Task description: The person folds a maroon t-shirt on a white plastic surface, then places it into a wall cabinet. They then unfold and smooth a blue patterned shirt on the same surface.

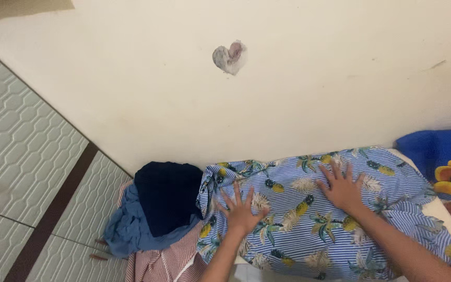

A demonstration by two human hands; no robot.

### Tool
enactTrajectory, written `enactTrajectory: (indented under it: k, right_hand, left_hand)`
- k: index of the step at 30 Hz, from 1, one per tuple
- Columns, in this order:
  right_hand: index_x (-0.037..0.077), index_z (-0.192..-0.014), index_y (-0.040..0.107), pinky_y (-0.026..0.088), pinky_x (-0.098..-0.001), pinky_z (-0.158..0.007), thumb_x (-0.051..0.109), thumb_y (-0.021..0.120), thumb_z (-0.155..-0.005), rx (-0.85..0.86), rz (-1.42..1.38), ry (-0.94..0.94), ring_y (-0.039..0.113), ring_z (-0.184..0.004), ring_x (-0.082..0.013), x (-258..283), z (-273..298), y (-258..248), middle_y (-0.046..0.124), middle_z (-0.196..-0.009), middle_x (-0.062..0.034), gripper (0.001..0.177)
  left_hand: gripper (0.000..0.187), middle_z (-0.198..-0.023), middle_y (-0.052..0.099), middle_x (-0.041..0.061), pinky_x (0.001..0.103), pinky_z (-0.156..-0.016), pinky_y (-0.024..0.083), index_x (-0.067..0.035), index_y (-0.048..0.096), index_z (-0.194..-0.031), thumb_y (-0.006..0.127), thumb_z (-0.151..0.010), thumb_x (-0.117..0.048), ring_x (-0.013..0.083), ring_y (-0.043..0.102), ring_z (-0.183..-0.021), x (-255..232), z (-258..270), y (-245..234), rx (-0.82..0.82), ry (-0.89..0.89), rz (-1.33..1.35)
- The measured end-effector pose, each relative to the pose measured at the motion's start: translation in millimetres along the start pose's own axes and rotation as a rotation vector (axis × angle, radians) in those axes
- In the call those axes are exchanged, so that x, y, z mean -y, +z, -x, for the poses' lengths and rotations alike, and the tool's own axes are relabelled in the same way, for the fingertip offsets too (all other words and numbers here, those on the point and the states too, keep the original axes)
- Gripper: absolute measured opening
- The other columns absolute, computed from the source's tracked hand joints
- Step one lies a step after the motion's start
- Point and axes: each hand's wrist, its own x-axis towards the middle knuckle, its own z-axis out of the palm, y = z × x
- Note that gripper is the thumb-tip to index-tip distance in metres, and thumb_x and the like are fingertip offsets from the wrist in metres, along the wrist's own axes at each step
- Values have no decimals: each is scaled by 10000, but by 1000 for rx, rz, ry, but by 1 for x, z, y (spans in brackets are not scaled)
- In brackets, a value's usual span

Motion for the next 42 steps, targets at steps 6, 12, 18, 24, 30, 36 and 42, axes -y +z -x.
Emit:
enactTrajectory:
  k: [6,12,18,24,30,36,42]
  right_hand:
    - [451,-1597,181,5,-845,-1026,767,239,-914,109,-3,97,18,-1526,-488,4,35,-13,79,-1718,-49,755]
    - [260,-1523,402,362,-717,-1042,526,421,-980,40,-46,95,383,-1405,-442,0,29,-34,331,-1629,-111,604]
    - [123,-1352,622,559,-538,-996,191,549,-977,-220,-364,71,615,-1211,-343,-74,-24,-6,616,-1378,-92,388]
    - [181,-1313,642,498,-510,-891,165,611,-885,-339,-238,136,588,-1093,-293,-68,-12,-14,632,-1313,-16,430]
    - [124,-1270,675,479,-504,-856,110,635,-855,-426,-340,110,571,-1095,-326,-77,-21,-18,602,-1161,-107,418]
    - [10,-1044,678,491,-477,-909,34,658,-857,-501,-495,155,553,-1050,-365,-84,-32,-19,541,-1051,-199,190]
    - [37,-1069,671,503,-541,-827,48,624,-910,-570,-538,162,649,-882,-416,-77,-29,-34,681,-886,-221,166]
  left_hand:
    - [1133,-1718,-252,69,882,-1096,-50,-344,45,-1670,627,-796,-769,614,-295,-1476,-16,11,-27,432,-68,-106]
    - [298,-1337,614,155,537,-1068,481,-55,653,-1246,517,-1055,-240,400,568,-1296,-25,-34,8,-397,205,43]
    - [514,-1420,583,151,493,-964,524,-76,629,-1353,480,-874,37,401,594,-1191,-28,-84,28,-605,382,407]
    - [444,-1575,448,6,568,-1130,333,-199,555,-1406,538,-964,-239,419,426,-1361,-30,-78,32,-531,220,152]
    - [472,-1632,356,-5,645,-1202,100,-250,508,-1451,435,-998,-363,446,274,-1438,-22,-96,28,-538,238,29]
    - [386,-1427,571,54,587,-1234,284,-185,551,-1426,509,-1043,-165,366,464,-1362,-16,-109,22,-673,174,144]
    - [530,-1281,598,95,498,-987,449,-213,528,-1500,538,-980,-110,315,527,-1215,-25,-102,4,-530,86,125]
